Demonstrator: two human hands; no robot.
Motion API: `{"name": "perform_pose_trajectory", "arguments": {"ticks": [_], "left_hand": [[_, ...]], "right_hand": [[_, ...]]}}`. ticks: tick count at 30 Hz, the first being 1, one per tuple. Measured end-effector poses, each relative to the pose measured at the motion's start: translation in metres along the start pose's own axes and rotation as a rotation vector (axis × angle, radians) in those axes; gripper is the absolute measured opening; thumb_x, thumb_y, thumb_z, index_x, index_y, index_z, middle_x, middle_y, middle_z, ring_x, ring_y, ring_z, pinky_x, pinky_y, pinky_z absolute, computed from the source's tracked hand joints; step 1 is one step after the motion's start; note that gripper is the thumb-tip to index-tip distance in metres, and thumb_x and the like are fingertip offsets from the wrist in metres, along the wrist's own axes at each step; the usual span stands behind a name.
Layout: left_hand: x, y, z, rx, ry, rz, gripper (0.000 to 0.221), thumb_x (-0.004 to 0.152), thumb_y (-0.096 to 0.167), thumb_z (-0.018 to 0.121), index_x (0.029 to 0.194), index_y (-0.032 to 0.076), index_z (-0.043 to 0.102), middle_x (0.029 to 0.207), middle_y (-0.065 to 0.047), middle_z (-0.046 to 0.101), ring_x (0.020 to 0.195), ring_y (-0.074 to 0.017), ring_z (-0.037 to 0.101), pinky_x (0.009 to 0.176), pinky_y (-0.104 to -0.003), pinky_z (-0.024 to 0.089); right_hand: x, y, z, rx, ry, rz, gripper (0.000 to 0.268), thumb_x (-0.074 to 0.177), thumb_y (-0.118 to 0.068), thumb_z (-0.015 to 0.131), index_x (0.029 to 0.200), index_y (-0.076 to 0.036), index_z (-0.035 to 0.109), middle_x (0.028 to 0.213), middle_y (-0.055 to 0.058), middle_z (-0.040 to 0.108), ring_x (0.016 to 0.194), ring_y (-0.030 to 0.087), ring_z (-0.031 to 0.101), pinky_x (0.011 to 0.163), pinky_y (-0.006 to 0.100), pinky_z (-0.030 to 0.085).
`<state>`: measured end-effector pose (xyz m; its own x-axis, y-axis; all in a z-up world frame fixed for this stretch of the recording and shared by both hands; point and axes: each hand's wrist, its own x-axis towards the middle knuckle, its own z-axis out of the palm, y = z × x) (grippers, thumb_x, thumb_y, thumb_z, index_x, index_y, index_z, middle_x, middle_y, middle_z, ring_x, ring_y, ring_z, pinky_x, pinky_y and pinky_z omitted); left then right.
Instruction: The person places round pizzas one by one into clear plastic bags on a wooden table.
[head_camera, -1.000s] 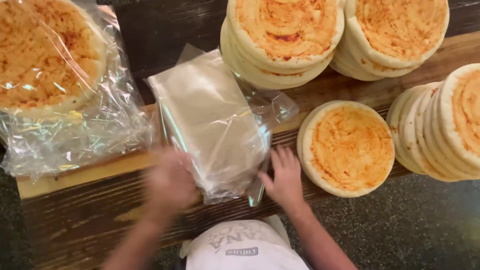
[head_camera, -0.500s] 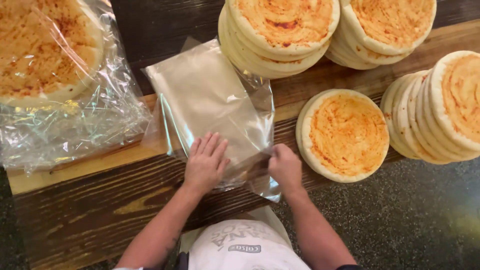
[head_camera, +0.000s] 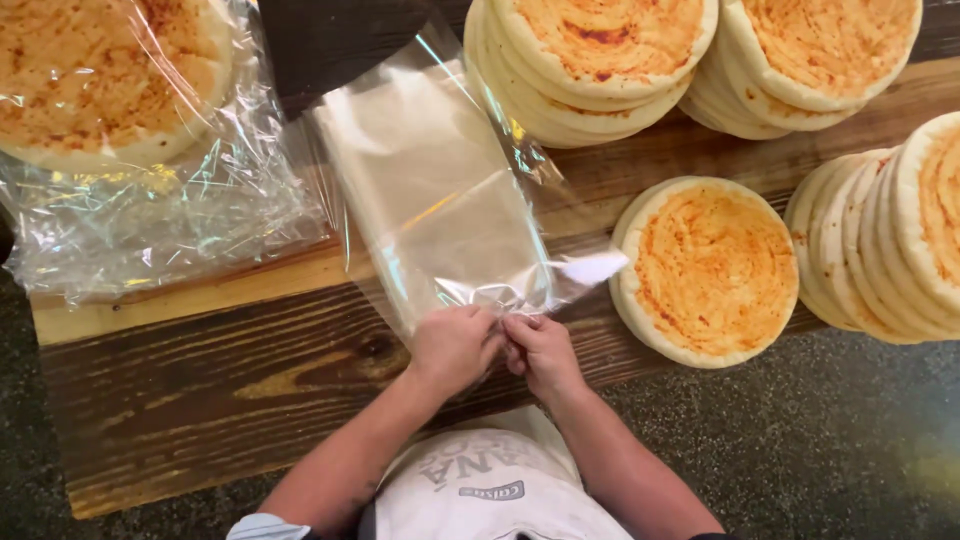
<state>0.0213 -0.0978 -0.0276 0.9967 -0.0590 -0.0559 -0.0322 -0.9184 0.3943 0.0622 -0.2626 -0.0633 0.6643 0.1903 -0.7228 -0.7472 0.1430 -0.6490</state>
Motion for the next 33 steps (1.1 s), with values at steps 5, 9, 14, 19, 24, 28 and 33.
{"name": "perform_pose_trajectory", "arguments": {"ticks": [5, 9, 14, 19, 24, 28, 33], "left_hand": [[0.012, -0.021, 0.018, -0.33, -0.066, -0.277, 0.021, 0.092, 0.054, 0.059, 0.095, 0.036, 0.069, 0.089, 0.009, 0.071, 0.092, -0.0185, 0.074, 0.075, -0.038, 0.058], [0.009, -0.015, -0.017, -0.602, 0.118, -0.228, 0.015, 0.093, 0.034, 0.065, 0.095, 0.019, 0.071, 0.087, -0.008, 0.071, 0.091, -0.0317, 0.073, 0.076, -0.043, 0.058], [0.006, 0.001, -0.02, -0.132, 0.382, 0.176, 0.013, 0.092, 0.031, 0.064, 0.092, 0.019, 0.065, 0.078, 0.0, 0.061, 0.076, -0.024, 0.069, 0.068, -0.036, 0.056], [0.005, -0.002, -0.029, -0.14, 0.358, 0.179, 0.013, 0.092, 0.03, 0.065, 0.088, 0.017, 0.065, 0.075, -0.003, 0.059, 0.074, -0.0273, 0.069, 0.066, -0.037, 0.055], [0.01, -0.013, -0.036, -0.429, 0.203, -0.053, 0.013, 0.094, 0.031, 0.065, 0.093, 0.018, 0.067, 0.08, -0.005, 0.065, 0.082, -0.0284, 0.072, 0.072, -0.039, 0.058], [0.015, -0.019, -0.064, -0.888, 0.072, -0.431, 0.016, 0.095, 0.026, 0.062, 0.096, 0.012, 0.068, 0.08, -0.013, 0.07, 0.084, -0.0322, 0.071, 0.076, -0.044, 0.056], [0.03, -0.003, -0.093, -0.994, -0.182, -0.517, 0.045, 0.082, 0.031, 0.079, 0.113, 0.0, 0.067, 0.096, -0.024, 0.075, 0.092, -0.0387, 0.074, 0.08, -0.047, 0.057]], "right_hand": [[-0.002, -0.002, 0.001, -0.061, -0.015, -0.153, 0.029, 0.097, -0.014, 0.074, 0.075, 0.002, 0.062, 0.039, 0.014, 0.038, 0.027, 0.018, 0.034, 0.026, 0.027, 0.027], [-0.028, -0.043, -0.018, -0.435, 0.035, -0.13, 0.021, 0.085, -0.017, 0.084, 0.076, -0.002, 0.071, 0.047, 0.014, 0.054, 0.032, 0.015, 0.043, 0.026, 0.026, 0.033], [-0.098, -0.112, 0.052, -0.426, 0.02, -0.081, 0.025, 0.096, -0.026, 0.069, 0.101, -0.002, 0.074, 0.074, 0.018, 0.072, 0.053, 0.022, 0.066, 0.047, 0.034, 0.058], [-0.007, -0.03, 0.023, -0.206, -0.013, -0.193, 0.015, 0.091, -0.008, 0.073, 0.079, 0.001, 0.072, 0.053, 0.013, 0.057, 0.039, 0.019, 0.055, 0.037, 0.03, 0.047], [-0.005, -0.036, 0.034, -0.161, 0.065, -0.229, 0.042, 0.092, -0.014, 0.073, 0.055, -0.004, 0.057, 0.035, 0.008, 0.037, 0.028, 0.013, 0.033, 0.03, 0.025, 0.026], [-0.012, -0.04, 0.019, -0.289, 0.135, -0.228, 0.04, 0.094, -0.016, 0.071, 0.058, -0.003, 0.061, 0.04, 0.009, 0.044, 0.031, 0.014, 0.041, 0.032, 0.025, 0.029], [-0.005, -0.034, 0.028, -0.397, 0.01, -0.348, 0.023, 0.089, -0.005, 0.068, 0.066, -0.005, 0.065, 0.043, 0.01, 0.05, 0.032, 0.016, 0.049, 0.032, 0.028, 0.037]]}}
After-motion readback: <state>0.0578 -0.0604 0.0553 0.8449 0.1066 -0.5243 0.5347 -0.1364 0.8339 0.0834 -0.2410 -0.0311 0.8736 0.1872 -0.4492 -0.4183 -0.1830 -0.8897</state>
